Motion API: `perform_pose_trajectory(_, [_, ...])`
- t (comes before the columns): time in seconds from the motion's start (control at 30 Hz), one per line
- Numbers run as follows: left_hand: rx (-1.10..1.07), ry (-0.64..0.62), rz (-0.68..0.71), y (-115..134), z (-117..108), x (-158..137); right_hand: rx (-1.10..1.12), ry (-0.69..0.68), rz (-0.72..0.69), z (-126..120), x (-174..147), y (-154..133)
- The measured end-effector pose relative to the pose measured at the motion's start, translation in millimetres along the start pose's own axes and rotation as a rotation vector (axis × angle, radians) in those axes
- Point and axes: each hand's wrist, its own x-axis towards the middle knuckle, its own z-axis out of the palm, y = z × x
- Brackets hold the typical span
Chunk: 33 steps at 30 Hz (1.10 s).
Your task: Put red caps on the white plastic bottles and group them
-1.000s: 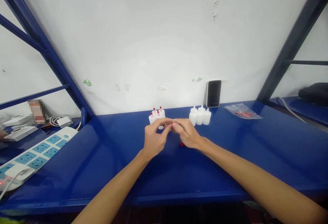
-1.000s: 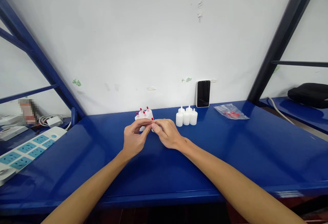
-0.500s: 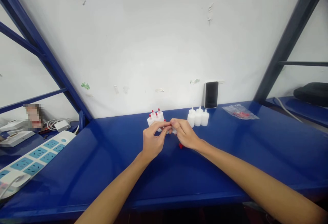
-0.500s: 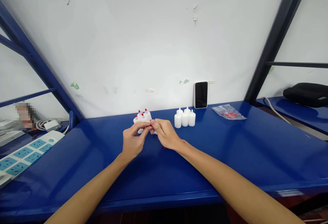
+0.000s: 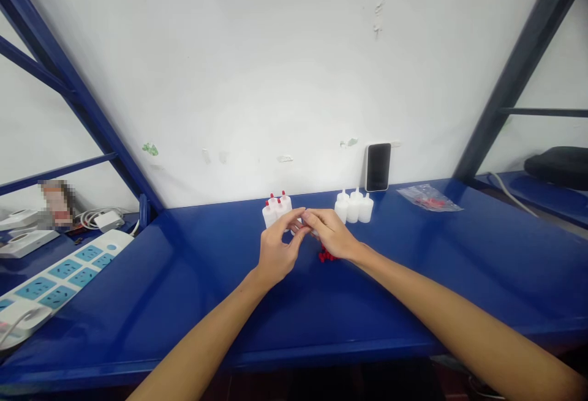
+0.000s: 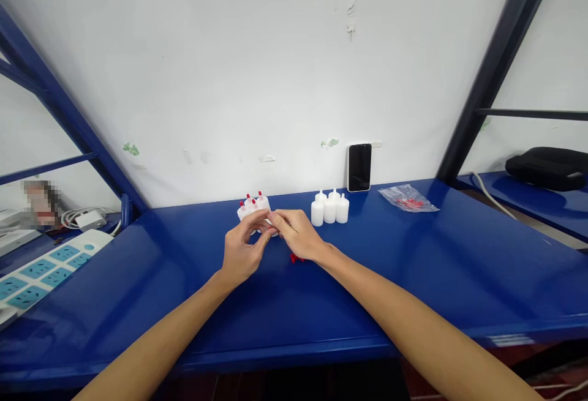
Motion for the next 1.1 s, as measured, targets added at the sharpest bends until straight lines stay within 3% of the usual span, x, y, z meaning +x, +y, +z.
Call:
perform_pose_trajectory(0.2, [0.076,-0.055,0.068,-6,-5,5,-0.152,0.240,0.008,-9,4,7])
perform_pose_trajectory(0.27, [0.142,-0.193,0.115,-10,-8,4,-0.154,0.295,0.025,-12,6,10])
perform_pose_trajectory(0.33, [0.188,-0.409,0.145,-14,-9,3,-0.113,0.302,0.046,-14,6,14])
perform_pose_trajectory(0.43, [0.243,-0.712,0.127,-18,-11,0,-0.017,0.232,0.078,-14,6,20])
perform_pose_trajectory(0.5, [0.271,-0.801,0.103,-19,-12,0,0.011,0.179,0.095,-12,5,23])
perform_pose_trajectory(0.63, [0.289,-0.820,0.053,-20,-14,2,-0.080,0.138,0.117,-8,8,26])
perform_pose_trajectory(0.9, [0.256,-0.804,-0.016,-20,-16,3,-0.275,0.205,0.074,0,28,35])
perform_pose_trajectory(1.1, [0.407,-0.807,-0.049,-19,-22,4,-0.402,0.169,0.033,4,29,37])
